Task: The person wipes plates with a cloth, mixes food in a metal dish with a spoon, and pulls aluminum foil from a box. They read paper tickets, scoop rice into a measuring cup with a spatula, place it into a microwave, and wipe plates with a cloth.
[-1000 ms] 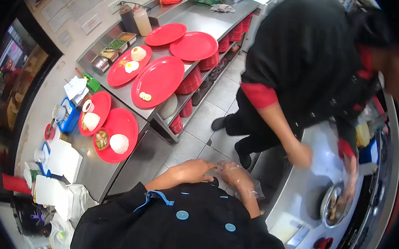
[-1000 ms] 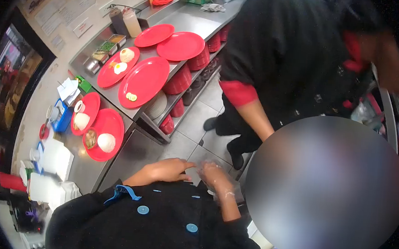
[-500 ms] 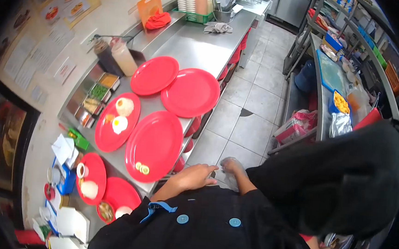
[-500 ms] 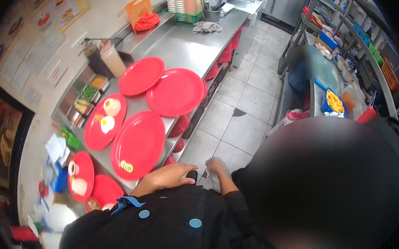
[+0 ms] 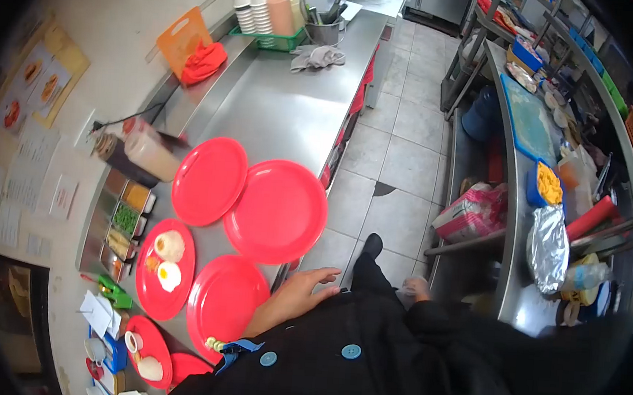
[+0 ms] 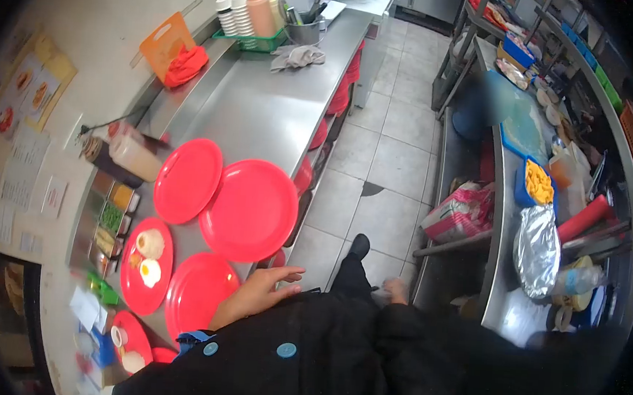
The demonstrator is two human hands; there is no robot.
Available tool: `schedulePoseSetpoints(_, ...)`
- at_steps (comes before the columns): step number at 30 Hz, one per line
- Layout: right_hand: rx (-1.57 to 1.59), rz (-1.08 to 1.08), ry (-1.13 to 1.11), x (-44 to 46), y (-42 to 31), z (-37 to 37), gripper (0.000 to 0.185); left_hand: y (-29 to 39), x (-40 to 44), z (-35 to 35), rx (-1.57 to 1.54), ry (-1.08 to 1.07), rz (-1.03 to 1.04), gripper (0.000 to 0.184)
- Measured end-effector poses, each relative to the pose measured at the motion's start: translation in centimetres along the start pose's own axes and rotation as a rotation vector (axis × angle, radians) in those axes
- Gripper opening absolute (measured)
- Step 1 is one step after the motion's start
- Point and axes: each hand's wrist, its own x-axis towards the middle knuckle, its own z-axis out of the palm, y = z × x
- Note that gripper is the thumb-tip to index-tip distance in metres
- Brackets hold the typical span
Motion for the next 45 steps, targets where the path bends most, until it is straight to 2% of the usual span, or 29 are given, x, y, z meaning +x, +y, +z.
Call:
schedulePoseSetpoints(2,-0.026,-0.035,0.045,0.9,2.1,-0.7,0.018,0.7,4.1,-0.3,-0.017,0.019,0.061,0.043)
schedulePoseSetpoints(5,-0.099,-0.284,0.100,3.3,3.5,-4.7,0.021,2.6,11.9,-0.5,0.006,-0.077,0.065,0.043)
schedulePoseSetpoints(7,0.857,-0.348,0.033,10.3,14.5,3.6,0.011,3.3,18.2,0.1,0.121,-0.153,0.087,0.045)
schedulePoseSetpoints(8,1.309,-0.352,-0.048,11.0,13.2,-0.4,0.020,4.2,21.2,0.2,0.154,-0.143,0.108,0.045)
schedulePoseSetpoints(9,1.452,-0.113,-0.105,12.0,11.7,-4.0,0.017,5.2,24.1,0.5,0.142,-0.130,0.107,0.045)
schedulePoseSetpoints(11,1.790,0.428,-0.091,14.0,8.7,-11.1,0.011,7.0,30.1,0.9,0.142,-0.264,0.124,0.043)
schedulePoseSetpoints(12,1.732,0.423,0.003,14.3,6.8,-16.4,0.015,7.7,32.7,1.1,0.008,-0.278,0.160,0.040)
schedulePoseSetpoints(13,1.719,0.428,-0.015,16.3,7.8,-16.6,0.015,7.8,35.4,1.4,-0.004,-0.270,0.146,0.040)
schedulePoseSetpoints(15,1.695,0.337,-0.008,20.7,9.2,-16.0,0.031,6.6,40.5,1.9,-0.454,-0.257,0.061,0.037)
schedulePoseSetpoints(16,1.710,0.435,-0.149,23.6,8.7,-16.8,0.029,5.7,42.9,1.5,-0.463,-0.242,0.058,0.037)
schedulePoseSetpoints(18,1.543,0.457,-0.248,28.7,6.7,-18.8,0.029,3.1,48.0,0.3,-0.987,0.004,-0.193,0.034)
schedulePoseSetpoints(19,1.386,0.485,-0.334,31.2,4.9,-20.1,0.028,1.0,50.7,-0.7,-1.169,0.126,-0.222,0.031)
schedulePoseSetpoints(20,1.364,0.469,-0.346,32.9,2.7,-22.5,0.028,-1.3,53.5,-1.8,-1.351,0.253,-0.248,0.029)
schedulePoseSetpoints(21,1.325,0.370,-0.281,33.1,-0.2,-26.5,0.029,-3.8,56.5,-3.0,-1.408,0.424,-0.211,0.027)
schedulePoseSetpoints(22,1.284,0.269,-0.220,33.9,-2.1,-29.3,0.029,-6.0,58.9,-4.1,-1.462,0.597,-0.173,0.025)
schedulePoseSetpoints(23,1.260,0.243,-0.231,35.9,-2.9,-30.6,0.029,-7.1,61.0,-5.1,-1.477,0.627,-0.154,0.025)
schedulePoseSetpoints(25,1.162,-0.092,-0.244,40.3,-5.0,-33.4,0.032,-8.8,65.7,-8.2,-1.288,1.128,-0.161,0.029)
schedulePoseSetpoints(27,1.063,-0.151,-0.281,44.4,-7.3,-37.2,0.039,-11.4,69.2,-10.4,-1.030,1.211,-0.182,0.032)
schedulePoseSetpoints(28,1.087,-0.194,-0.301,46.9,-8.1,-38.4,0.030,-12.4,71.1,-10.9,-1.213,1.264,-0.277,0.027)
schedulePoseSetpoints(29,1.157,-0.259,-0.354,48.8,-9.1,-39.9,0.027,-20.0,75.6,-9.1,-1.276,1.373,-0.184,0.030)
schedulePoseSetpoints(30,1.071,-0.279,-0.349,50.8,-11.1,-42.0,0.026,-18.0,75.3,-10.1,-1.321,1.374,-0.288,0.030)
schedulePoseSetpoints(32,0.959,-0.320,-0.355,52.9,-15.4,-46.1,0.026,-16.9,75.6,-11.2,-1.387,1.400,-0.347,0.030)
schedulePoseSetpoints(34,0.814,-0.537,-0.355,54.5,-21.1,-49.2,0.027,-16.5,76.2,-11.6,-1.442,1.422,-0.363,0.030)
schedulePoseSetpoints(35,0.793,-0.560,-0.386,55.2,-23.6,-49.5,0.027,-16.3,76.1,-11.6,-1.467,1.428,-0.368,0.031)
schedulePoseSetpoints(37,0.576,-0.908,-0.398,56.3,-28.9,-49.3,0.027,-16.1,75.9,-11.6,-1.512,1.443,-0.356,0.031)
schedulePoseSetpoints(39,0.302,-1.196,-0.381,52.9,-35.9,-52.3,0.026,-15.6,75.3,-11.8,-1.559,1.464,-0.330,0.031)
schedulePoseSetpoints(42,0.239,-1.393,-0.791,49.4,-44.1,-52.0,0.024,-14.8,75.1,-11.3,-1.620,1.493,-0.291,0.032)
schedulePoseSetpoints(44,0.385,-1.462,-1.062,48.4,-48.6,-47.8,0.019,-13.8,75.1,-11.5,-1.653,1.529,-0.256,0.032)
schedulePoseSetpoints(45,0.411,-1.534,-1.030,47.0,-51.4,-48.1,0.019,-13.3,75.0,-11.5,-1.668,1.550,-0.238,0.032)
